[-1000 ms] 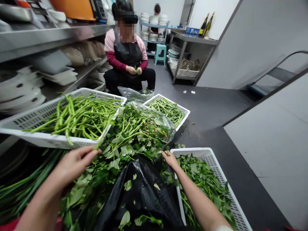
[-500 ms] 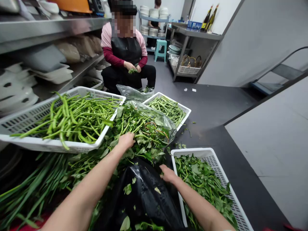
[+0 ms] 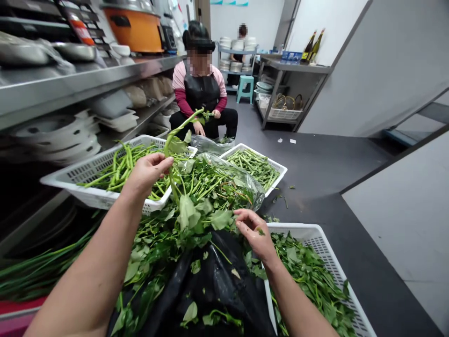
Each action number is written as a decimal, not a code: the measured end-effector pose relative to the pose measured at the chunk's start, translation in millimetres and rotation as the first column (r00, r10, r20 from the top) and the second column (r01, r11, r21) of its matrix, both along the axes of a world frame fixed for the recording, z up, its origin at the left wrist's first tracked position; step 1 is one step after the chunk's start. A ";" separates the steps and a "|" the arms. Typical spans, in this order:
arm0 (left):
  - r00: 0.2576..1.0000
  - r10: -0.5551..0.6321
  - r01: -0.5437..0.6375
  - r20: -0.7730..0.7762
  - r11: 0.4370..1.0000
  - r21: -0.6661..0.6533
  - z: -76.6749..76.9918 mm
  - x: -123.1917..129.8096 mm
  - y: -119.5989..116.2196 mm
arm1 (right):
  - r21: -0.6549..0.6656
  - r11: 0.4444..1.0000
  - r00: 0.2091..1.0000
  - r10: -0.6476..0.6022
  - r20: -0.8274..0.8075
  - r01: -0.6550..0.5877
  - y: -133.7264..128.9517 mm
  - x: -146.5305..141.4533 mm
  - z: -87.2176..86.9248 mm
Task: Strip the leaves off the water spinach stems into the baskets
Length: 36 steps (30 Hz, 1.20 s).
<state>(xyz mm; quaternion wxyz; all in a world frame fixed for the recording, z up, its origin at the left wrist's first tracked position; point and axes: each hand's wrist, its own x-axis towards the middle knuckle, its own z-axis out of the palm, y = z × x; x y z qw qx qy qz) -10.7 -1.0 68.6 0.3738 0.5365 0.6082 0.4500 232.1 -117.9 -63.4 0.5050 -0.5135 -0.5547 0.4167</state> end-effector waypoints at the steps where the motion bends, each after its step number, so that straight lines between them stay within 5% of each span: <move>1: 0.998 0.011 -0.010 0.070 1.000 -0.014 0.7 -1.1 -4.2 | -0.018 0.999 0.994 0.024 -0.105 -0.026 -2.5 -6.0 13.0; 6: 0.933 0.043 0.004 0.357 0.991 -0.131 -11.8 -3.4 -16.6 | -0.061 0.986 0.890 0.115 -0.441 -0.157 -18.7 -15.2 50.2; 8: 0.896 0.062 0.011 0.439 0.987 -0.162 -20.3 -3.3 -17.7 | -0.042 0.943 0.822 0.266 -0.504 -0.331 -25.7 -13.2 59.2; 11: 0.859 0.101 -0.008 0.503 0.983 -0.185 -32.9 -2.2 -15.9 | -0.037 0.820 0.772 0.520 -0.366 -0.571 -31.4 -15.3 69.1; 13: 0.846 0.129 -0.025 0.516 0.979 -0.204 -39.1 -1.0 -14.0 | -0.033 0.841 0.836 0.530 -0.141 -0.539 -31.5 -22.3 70.3; 16: 0.808 0.187 -0.060 0.558 0.970 -0.237 -43.8 1.2 -12.8 | 0.034 0.921 0.909 0.375 0.183 -0.387 -30.3 -37.1 62.7; 19: 0.772 0.237 -0.096 0.590 0.961 -0.260 -44.8 3.3 -13.5 | 0.099 0.966 0.927 0.196 0.321 -0.239 -30.7 -50.2 51.4; 22: 0.766 0.260 -0.122 0.588 0.957 -0.264 -45.3 4.7 -15.0 | 0.063 0.977 0.945 0.181 0.274 -0.205 -28.4 -57.2 41.1; 26: 0.813 0.255 -0.168 0.524 0.964 -0.208 -46.1 7.8 -24.0 | -0.192 0.930 0.947 0.322 0.006 -0.315 -14.4 -57.4 22.4; 29: 0.893 0.213 -0.208 0.396 0.977 -0.056 -46.1 15.7 -40.2 | -0.328 0.925 0.953 0.255 0.165 -0.191 -0.9 -55.6 4.3; 31: 0.937 0.172 -0.198 0.303 0.979 0.058 -45.5 23.0 -52.3 | -0.330 0.941 0.855 0.235 0.462 -0.080 4.8 -54.4 -7.4; 33: 0.953 0.146 -0.191 0.264 0.970 0.151 -44.2 28.9 -61.1 | -0.335 0.941 0.675 0.276 0.684 -0.045 6.6 -50.7 -18.6; 35: 0.952 0.142 -0.200 0.271 0.959 0.202 -42.8 30.8 -64.3 | -0.399 0.914 0.567 0.366 0.738 -0.071 5.0 -40.0 -30.3; 36: 0.950 0.140 -0.202 0.280 0.957 0.206 -42.3 29.9 -63.9 | -0.444 0.891 0.573 0.415 0.707 -0.097 3.3 -31.2 -36.6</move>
